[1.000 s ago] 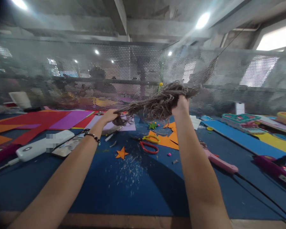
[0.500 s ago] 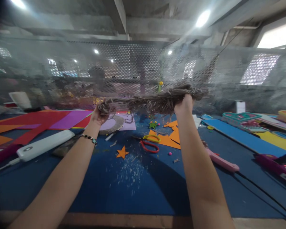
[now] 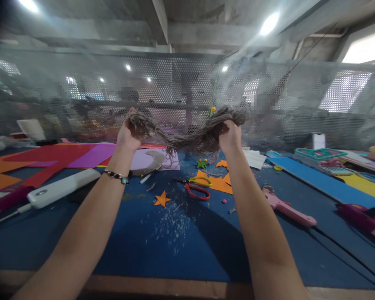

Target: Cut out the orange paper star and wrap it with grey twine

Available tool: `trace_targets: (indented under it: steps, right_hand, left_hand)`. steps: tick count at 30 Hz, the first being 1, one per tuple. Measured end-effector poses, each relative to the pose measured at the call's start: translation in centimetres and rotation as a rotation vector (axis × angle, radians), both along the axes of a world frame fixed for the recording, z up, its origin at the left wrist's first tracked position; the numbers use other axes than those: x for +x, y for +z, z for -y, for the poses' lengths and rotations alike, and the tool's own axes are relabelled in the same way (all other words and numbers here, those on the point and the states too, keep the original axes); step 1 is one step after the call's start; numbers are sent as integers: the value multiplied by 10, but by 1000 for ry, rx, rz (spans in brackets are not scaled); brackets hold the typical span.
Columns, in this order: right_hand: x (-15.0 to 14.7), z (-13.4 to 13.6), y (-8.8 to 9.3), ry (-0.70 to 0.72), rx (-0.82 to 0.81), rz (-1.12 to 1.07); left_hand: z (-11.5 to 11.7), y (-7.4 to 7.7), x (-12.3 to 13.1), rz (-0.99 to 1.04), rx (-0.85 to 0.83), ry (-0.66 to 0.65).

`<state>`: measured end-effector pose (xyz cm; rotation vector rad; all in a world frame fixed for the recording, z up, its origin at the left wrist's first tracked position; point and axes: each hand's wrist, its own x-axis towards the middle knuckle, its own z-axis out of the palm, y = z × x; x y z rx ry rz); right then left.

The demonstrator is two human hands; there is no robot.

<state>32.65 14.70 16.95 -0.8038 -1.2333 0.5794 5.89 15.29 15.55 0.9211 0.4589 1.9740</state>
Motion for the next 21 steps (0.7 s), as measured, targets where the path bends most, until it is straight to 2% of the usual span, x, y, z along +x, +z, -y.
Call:
trace_targets:
  steps: [2, 4, 6, 10, 15, 18, 21]
  right_hand:
    - [-7, 4, -4, 78, -43, 100]
    - [-14, 9, -9, 179, -130, 243]
    - [-18, 12, -15, 280, -257, 417]
    - [-24, 15, -26, 395, -423, 654]
    - [-49, 19, -38, 468, -375, 673]
    - [-66, 21, -41, 482, -327, 616]
    - [-70, 20, -39, 447, -275, 528]
  left_hand:
    - [8, 4, 11, -30, 53, 16]
    - [14, 4, 22, -213, 118, 1]
    - [16, -2, 32, -517, 50, -78]
    - [18, -13, 44, -731, -78, -233]
    - [33, -5, 53, -794, -21, -360]
    - [40, -1, 56, -800, 10, -373]
    - [37, -3, 55, -783, 0, -349]
